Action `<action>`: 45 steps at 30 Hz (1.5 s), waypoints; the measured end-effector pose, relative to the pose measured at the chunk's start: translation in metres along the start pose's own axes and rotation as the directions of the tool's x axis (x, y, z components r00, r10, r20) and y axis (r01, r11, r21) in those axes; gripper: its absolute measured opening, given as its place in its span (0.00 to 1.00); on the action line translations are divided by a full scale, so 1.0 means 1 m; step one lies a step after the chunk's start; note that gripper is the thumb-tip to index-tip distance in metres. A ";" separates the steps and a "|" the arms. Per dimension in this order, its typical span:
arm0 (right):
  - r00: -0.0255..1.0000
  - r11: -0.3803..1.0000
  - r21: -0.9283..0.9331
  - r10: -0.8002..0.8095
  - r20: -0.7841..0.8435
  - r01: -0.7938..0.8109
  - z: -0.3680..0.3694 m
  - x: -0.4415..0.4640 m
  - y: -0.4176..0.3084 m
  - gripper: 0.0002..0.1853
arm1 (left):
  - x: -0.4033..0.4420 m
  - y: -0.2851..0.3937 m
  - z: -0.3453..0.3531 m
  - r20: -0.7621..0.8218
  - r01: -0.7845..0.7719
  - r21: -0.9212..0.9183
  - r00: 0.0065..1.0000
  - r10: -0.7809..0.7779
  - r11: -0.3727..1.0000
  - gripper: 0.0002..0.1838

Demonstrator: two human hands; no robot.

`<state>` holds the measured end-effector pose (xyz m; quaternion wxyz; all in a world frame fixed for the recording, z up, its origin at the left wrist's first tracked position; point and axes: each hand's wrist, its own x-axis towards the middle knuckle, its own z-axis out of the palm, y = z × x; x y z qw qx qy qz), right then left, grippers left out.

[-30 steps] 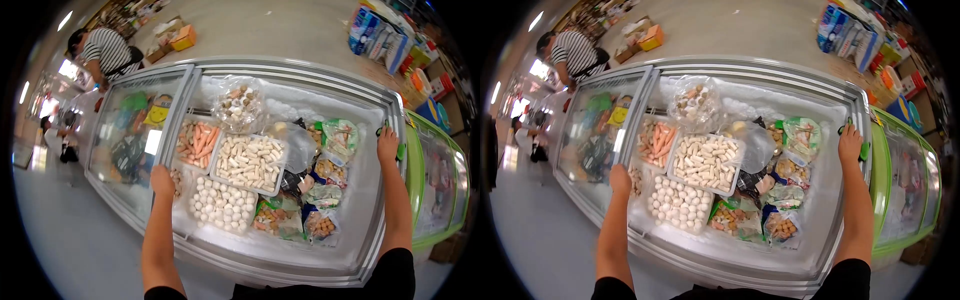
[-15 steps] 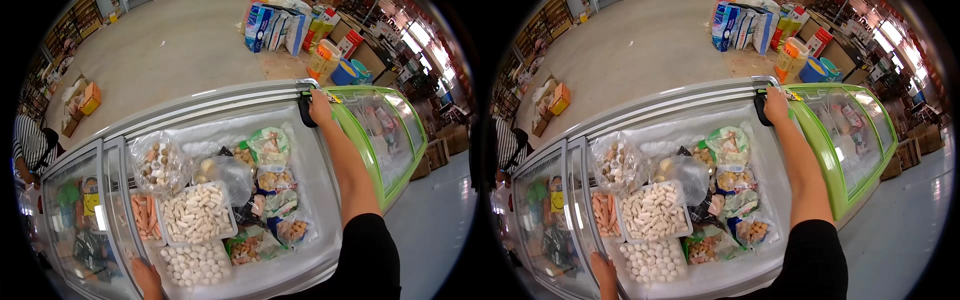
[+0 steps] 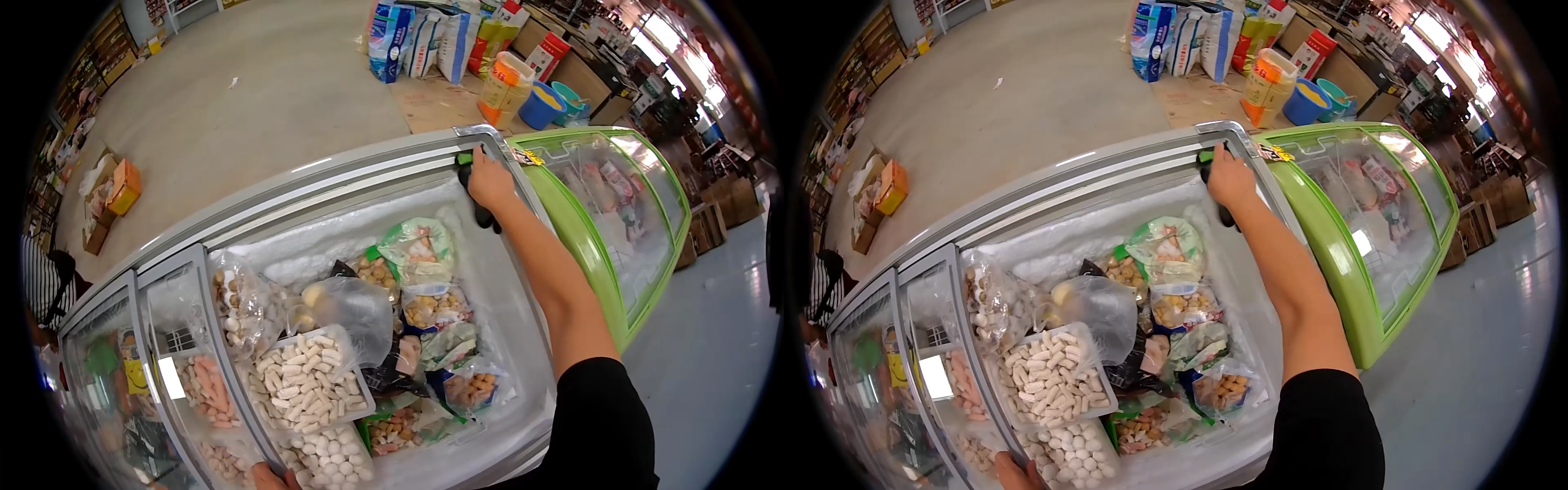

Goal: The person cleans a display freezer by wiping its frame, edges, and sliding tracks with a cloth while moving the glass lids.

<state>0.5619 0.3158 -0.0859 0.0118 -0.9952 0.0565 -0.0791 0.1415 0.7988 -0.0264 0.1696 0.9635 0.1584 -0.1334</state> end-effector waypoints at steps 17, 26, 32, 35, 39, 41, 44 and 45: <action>0.992 0.992 0.016 0.123 0.003 -0.124 0.014 0.021 -0.014 0.29 | -0.010 0.041 0.019 0.001 -0.002 -0.128 1.000 0.002 0.992 0.14; 0.991 0.997 -0.076 -0.022 0.129 0.032 0.006 0.012 -0.004 0.39 | -0.011 0.033 0.023 -0.013 -0.002 -0.143 1.000 0.000 0.990 0.15; 0.984 0.967 0.250 0.009 0.177 -0.054 -0.012 0.024 0.019 0.29 | -0.009 0.032 0.021 -0.008 -0.023 -0.123 1.000 0.023 0.992 0.15; 0.972 0.971 0.111 -0.198 -0.130 0.212 -0.047 0.023 0.035 0.25 | -0.010 0.029 0.026 -0.005 -0.022 -0.142 1.000 0.021 0.990 0.15; 0.939 0.910 -0.389 -0.250 -0.237 0.144 0.010 0.036 0.026 0.19 | -0.008 0.032 0.024 -0.004 -0.019 -0.122 1.000 0.018 0.992 0.15; 0.938 0.970 -0.231 -0.016 -0.347 -0.069 0.040 0.027 -0.011 0.20 | -0.010 0.031 0.025 -0.027 -0.036 -0.101 0.999 0.033 0.994 0.14; 0.929 0.991 -0.002 0.123 -0.350 -0.132 0.044 0.006 -0.063 0.21 | -0.007 0.033 0.025 -0.025 0.013 -0.138 1.000 -0.017 0.990 0.14; 0.921 0.988 0.089 0.147 -0.361 -0.123 0.041 -0.001 -0.077 0.22 | -0.007 0.031 0.026 -0.025 0.011 -0.126 1.000 -0.014 0.992 0.15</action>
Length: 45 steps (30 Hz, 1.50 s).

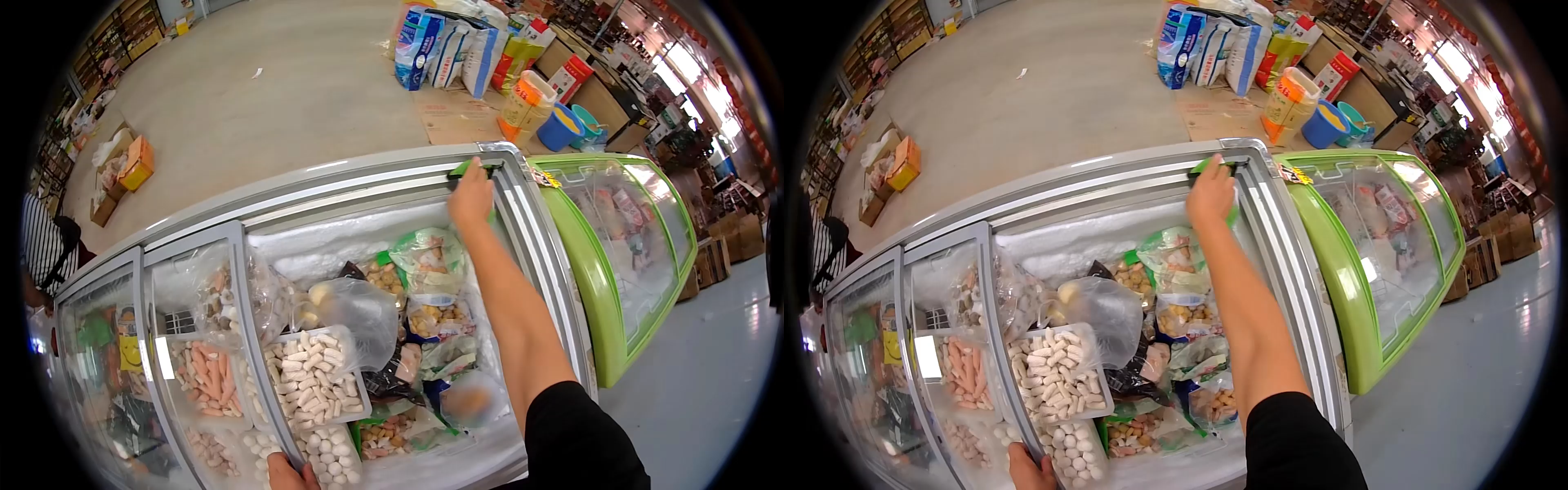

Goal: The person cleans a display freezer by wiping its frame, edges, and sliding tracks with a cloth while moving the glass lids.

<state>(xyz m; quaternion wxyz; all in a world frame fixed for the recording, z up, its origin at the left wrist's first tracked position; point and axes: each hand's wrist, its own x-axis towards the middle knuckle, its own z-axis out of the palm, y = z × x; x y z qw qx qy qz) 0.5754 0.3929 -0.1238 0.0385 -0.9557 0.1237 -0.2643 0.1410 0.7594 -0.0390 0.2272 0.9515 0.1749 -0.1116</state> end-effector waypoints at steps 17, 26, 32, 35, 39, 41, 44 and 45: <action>0.906 0.906 -0.061 -0.413 0.096 0.419 -0.036 0.014 0.089 0.10 | 0.001 0.002 0.000 0.044 0.072 0.010 0.996 -0.073 0.997 0.18; 0.899 0.950 -0.154 -0.194 0.393 0.272 -0.135 -0.104 0.126 0.11 | 0.006 0.014 -0.013 0.131 0.248 -0.057 0.962 -0.239 0.967 0.16; 0.915 0.891 -0.208 -0.396 0.076 0.403 -0.055 -0.045 0.117 0.19 | 0.000 -0.016 0.010 -0.028 0.174 -0.140 0.983 -0.179 0.975 0.20; 0.924 0.874 -0.315 -0.308 0.229 0.369 -0.037 -0.021 0.093 0.18 | 0.001 -0.026 0.000 -0.076 0.180 -0.138 0.978 -0.192 0.974 0.18; 0.762 0.748 -0.145 -0.631 0.148 0.648 -0.045 -0.009 0.113 0.15 | 0.003 -0.064 -0.014 -0.126 0.185 -0.106 0.972 -0.198 0.977 0.17; 0.762 0.686 -0.350 -0.627 0.161 0.638 -0.019 -0.001 0.105 0.14 | 0.006 -0.088 -0.023 -0.158 0.159 -0.079 0.973 -0.170 0.984 0.17; 0.851 0.823 -0.267 -0.415 0.321 0.501 -0.021 -0.016 0.087 0.18 | 0.006 -0.102 -0.033 -0.198 0.168 -0.045 0.965 -0.174 0.985 0.16; 0.886 0.891 -0.232 -0.294 0.358 0.389 -0.027 -0.030 0.089 0.21 | 0.007 -0.104 -0.033 -0.195 0.182 -0.065 0.962 -0.192 0.981 0.16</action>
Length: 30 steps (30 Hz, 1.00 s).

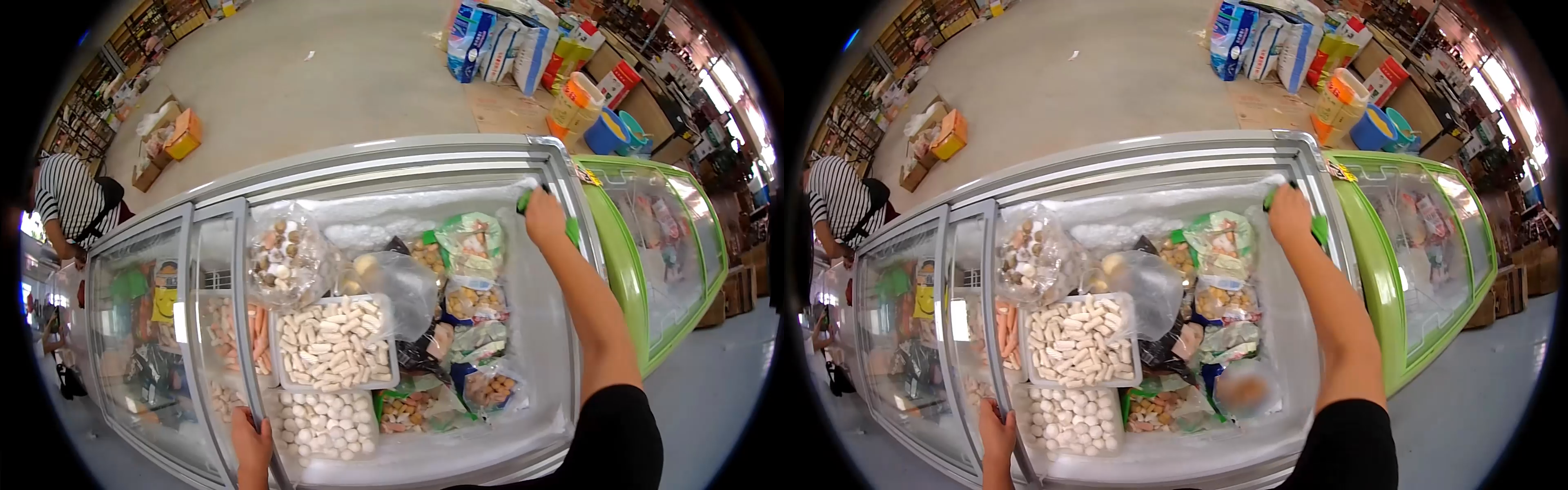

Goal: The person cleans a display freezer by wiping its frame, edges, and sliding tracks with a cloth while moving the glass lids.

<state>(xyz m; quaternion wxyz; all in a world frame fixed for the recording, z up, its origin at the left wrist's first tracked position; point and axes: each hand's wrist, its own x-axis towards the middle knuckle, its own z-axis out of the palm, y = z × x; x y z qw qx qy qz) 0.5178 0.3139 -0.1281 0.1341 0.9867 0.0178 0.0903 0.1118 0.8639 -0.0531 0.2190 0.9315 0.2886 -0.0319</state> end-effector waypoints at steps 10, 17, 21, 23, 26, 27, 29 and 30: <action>0.854 0.975 -0.189 -0.001 0.520 0.117 -0.098 -0.328 0.031 0.39 | 0.009 -0.024 -0.010 0.040 -0.016 -0.034 0.999 0.017 0.999 0.15; -0.296 0.960 0.243 -0.274 0.915 -0.140 -0.169 -0.386 0.092 0.33 | 0.013 -0.028 -0.016 0.000 0.051 -0.060 0.999 -0.051 0.997 0.17; 0.174 0.937 0.351 -0.344 0.923 -0.005 -0.176 -0.367 0.095 0.24 | 0.011 -0.037 -0.018 -0.139 -0.129 0.104 0.980 0.143 0.986 0.19; 0.445 0.956 0.293 -0.264 0.856 0.003 -0.197 -0.289 0.054 0.17 | 0.009 -0.031 -0.014 -0.192 -0.139 0.139 0.967 0.165 0.980 0.19; 0.814 0.755 0.638 -0.460 0.355 0.149 -0.156 -0.191 0.020 0.10 | 0.006 -0.025 -0.017 -0.131 -0.039 0.121 0.990 0.054 0.992 0.20; 0.865 0.739 0.658 -0.416 0.281 0.142 -0.146 -0.151 0.004 0.09 | 0.005 -0.023 -0.015 -0.157 -0.081 0.215 0.981 0.116 0.973 0.22; 0.983 0.755 0.652 -0.164 0.078 0.074 -0.112 -0.072 -0.020 0.10 | 0.006 -0.028 -0.014 -0.192 -0.120 0.313 0.964 0.186 0.942 0.23; 0.989 0.803 0.582 -0.065 -0.130 0.129 -0.110 -0.039 -0.033 0.10 | 0.005 -0.033 -0.014 -0.189 -0.145 0.335 0.958 0.217 0.931 0.25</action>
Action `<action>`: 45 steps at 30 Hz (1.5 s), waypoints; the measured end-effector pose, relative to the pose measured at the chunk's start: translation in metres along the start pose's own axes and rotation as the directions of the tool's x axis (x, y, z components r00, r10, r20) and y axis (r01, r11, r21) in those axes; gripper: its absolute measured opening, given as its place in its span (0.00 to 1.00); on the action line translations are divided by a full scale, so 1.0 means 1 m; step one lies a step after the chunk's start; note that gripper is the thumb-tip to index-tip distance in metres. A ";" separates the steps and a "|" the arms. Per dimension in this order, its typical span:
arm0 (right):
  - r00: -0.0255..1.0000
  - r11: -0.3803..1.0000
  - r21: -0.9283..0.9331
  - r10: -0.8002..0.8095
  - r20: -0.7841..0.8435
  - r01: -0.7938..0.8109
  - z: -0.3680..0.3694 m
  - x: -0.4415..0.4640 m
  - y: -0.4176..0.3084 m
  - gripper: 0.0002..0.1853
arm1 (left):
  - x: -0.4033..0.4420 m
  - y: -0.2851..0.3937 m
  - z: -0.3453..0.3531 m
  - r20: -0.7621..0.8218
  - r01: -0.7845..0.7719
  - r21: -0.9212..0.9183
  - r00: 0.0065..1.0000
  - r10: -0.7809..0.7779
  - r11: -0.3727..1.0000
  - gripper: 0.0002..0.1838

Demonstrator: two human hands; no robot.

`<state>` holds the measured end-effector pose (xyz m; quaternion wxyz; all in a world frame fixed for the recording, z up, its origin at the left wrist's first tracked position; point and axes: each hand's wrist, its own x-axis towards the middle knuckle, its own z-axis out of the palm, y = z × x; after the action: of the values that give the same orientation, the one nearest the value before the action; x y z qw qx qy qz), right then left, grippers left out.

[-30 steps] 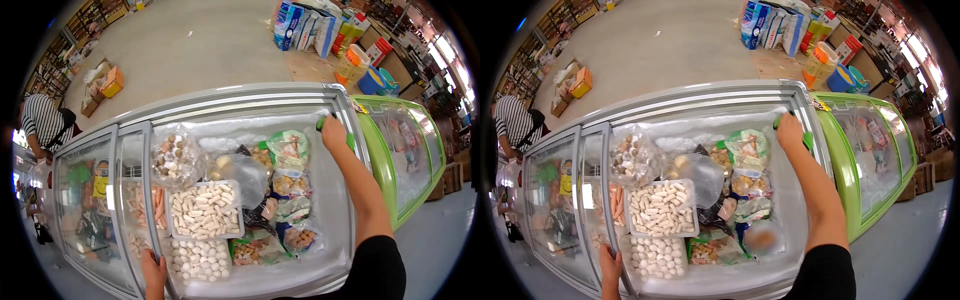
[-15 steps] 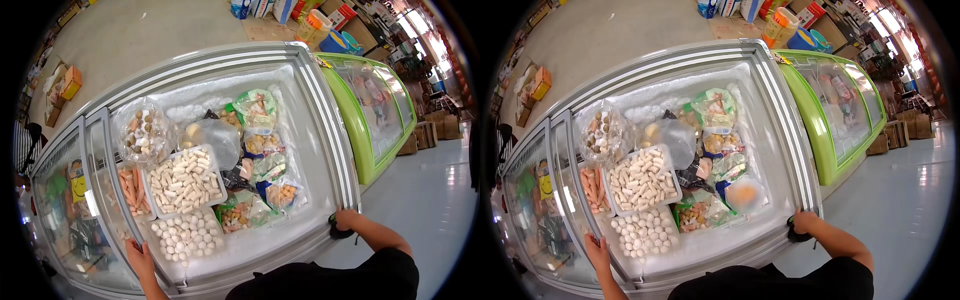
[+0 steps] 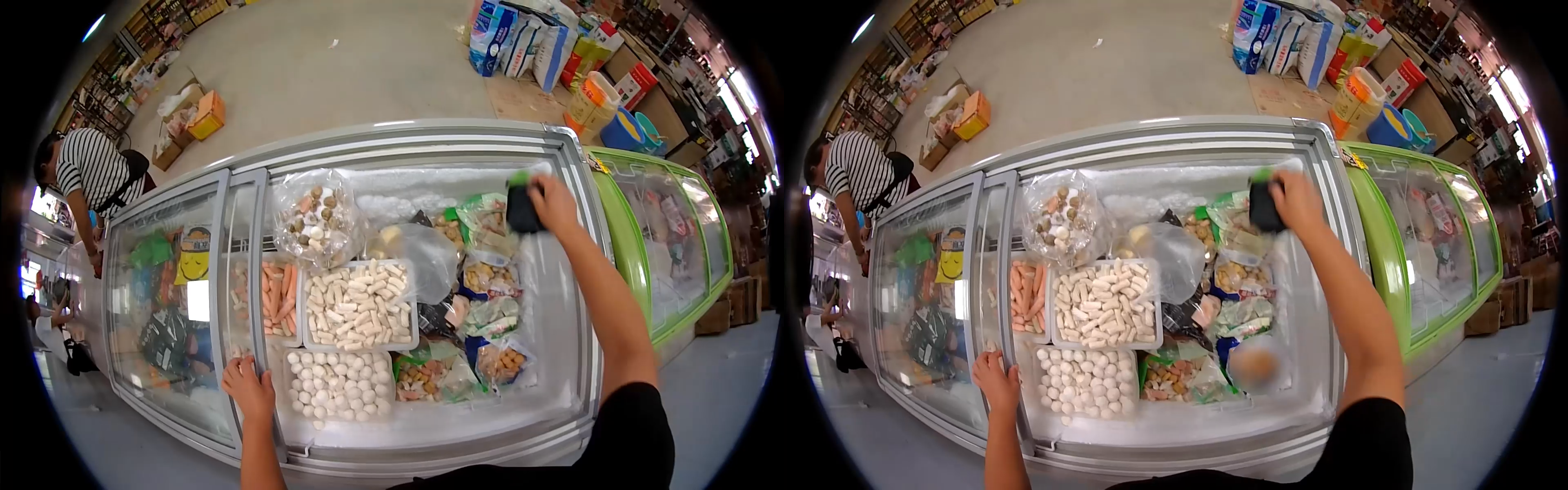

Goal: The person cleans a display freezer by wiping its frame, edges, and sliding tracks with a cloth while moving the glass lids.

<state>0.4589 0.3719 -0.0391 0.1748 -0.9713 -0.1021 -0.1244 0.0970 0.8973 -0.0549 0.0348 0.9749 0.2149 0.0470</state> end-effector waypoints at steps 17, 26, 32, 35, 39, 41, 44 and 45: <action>0.988 0.964 -0.215 -0.156 0.012 0.155 0.188 0.116 -0.277 0.07 | 0.035 -0.057 -0.022 0.037 0.023 0.034 0.999 -0.024 0.999 0.39; 0.922 0.912 -0.164 -0.385 -0.023 0.377 0.213 0.125 -0.310 0.07 | 0.030 -0.078 -0.018 0.101 0.036 -0.074 0.994 -0.029 0.997 0.40; 0.985 0.906 -0.398 -0.171 -0.031 0.144 0.178 0.113 -0.251 0.08 | 0.025 -0.092 -0.002 0.133 0.030 -0.196 0.991 -0.004 0.980 0.33; 0.939 0.867 -0.384 -0.344 -0.004 0.316 0.202 0.124 -0.303 0.06 | 0.024 -0.095 0.004 0.108 -0.011 -0.199 0.994 0.033 0.980 0.30; 0.910 0.850 -0.324 -0.382 0.161 0.415 0.235 0.137 -0.412 0.09 | 0.026 -0.094 0.001 0.127 -0.009 -0.205 0.991 0.036 0.979 0.27; 0.869 0.831 -0.256 -0.479 0.124 0.494 0.257 0.138 -0.457 0.09 | 0.025 -0.094 0.002 0.120 -0.004 -0.212 0.992 0.030 0.977 0.26; 0.895 0.878 -0.184 -0.446 0.021 0.442 0.288 0.140 -0.509 0.09 | 0.025 -0.092 0.000 0.126 0.008 -0.214 0.992 0.019 0.977 0.25; 0.892 0.878 -0.167 -0.452 0.018 0.449 0.290 0.142 -0.509 0.09 | 0.026 -0.093 0.000 0.139 0.011 -0.227 0.990 0.021 0.974 0.25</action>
<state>0.5305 0.9673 -0.1029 0.0602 -0.9307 -0.3125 -0.1805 0.0823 0.9922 -0.0612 0.1608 0.9660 0.2027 0.0024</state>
